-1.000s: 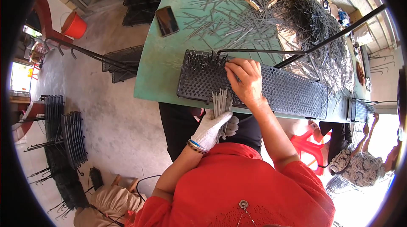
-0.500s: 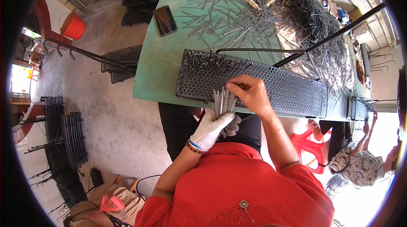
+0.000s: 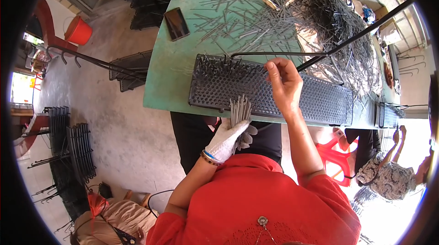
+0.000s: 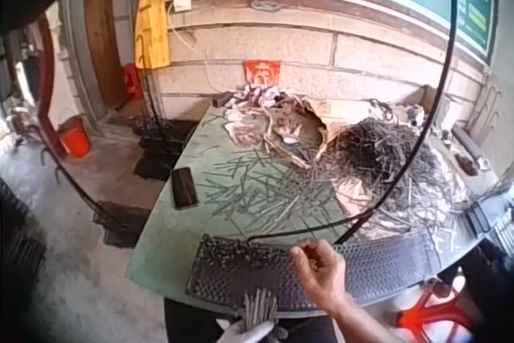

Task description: Inserting small metal pins into a grid template as part of an assembly process.

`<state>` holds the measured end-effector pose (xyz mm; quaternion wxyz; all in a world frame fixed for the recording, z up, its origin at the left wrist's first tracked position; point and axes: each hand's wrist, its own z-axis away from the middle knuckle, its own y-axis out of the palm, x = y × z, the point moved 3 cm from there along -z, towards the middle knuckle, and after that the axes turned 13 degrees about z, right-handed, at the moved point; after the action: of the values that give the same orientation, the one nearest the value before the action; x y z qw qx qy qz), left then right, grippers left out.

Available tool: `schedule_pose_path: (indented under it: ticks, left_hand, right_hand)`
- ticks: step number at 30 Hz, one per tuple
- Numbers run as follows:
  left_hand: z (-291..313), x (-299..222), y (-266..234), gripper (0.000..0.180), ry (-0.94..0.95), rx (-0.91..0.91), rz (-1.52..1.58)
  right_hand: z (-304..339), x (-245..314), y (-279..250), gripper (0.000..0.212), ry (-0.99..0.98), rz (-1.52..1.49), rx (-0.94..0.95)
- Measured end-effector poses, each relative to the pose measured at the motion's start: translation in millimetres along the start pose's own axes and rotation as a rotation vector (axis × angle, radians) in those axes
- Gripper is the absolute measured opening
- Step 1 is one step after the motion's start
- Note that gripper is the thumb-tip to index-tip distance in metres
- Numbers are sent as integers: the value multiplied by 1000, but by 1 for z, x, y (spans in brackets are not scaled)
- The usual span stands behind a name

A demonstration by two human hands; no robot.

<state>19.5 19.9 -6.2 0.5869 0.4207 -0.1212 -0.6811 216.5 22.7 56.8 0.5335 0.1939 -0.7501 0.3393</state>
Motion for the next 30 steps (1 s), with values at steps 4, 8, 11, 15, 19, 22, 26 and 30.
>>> schedule_pose_path:
  ticks: [4, 8, 11, 15, 19, 22, 26, 30]
  left_hand:
    - [-1, 1, 1, 24, 15, -11, 60]
    - [-3, 2, -3, 23, 21, -28, 16]
    - [-3, 3, -3, 23, 18, -32, 15]
    - [-2, 2, -1, 23, 14, -34, 17]
    - [-3, 2, -3, 24, 19, -26, 21]
    - [-2, 1, -3, 24, 21, 16, 13]
    - [6, -6, 10, 22, 70, 88, -144]
    - [7, -8, 13, 22, 110, 113, -271]
  right_hand:
    - [-5, -4, 8, 8, -225, 250, -50]
    - [-4, -1, 16, 7, -298, 292, -83]
    - [0, -2, 22, 10, -356, 372, -17]
    - [3, -6, 26, 13, -589, 562, -27]
    - [9, 5, 19, 16, -533, 562, -33]
    - [12, 12, 9, 17, -330, 386, 45]
    - [16, 6, 11, 21, -234, 370, 386]
    - [15, 6, 12, 20, -20, 195, 597]
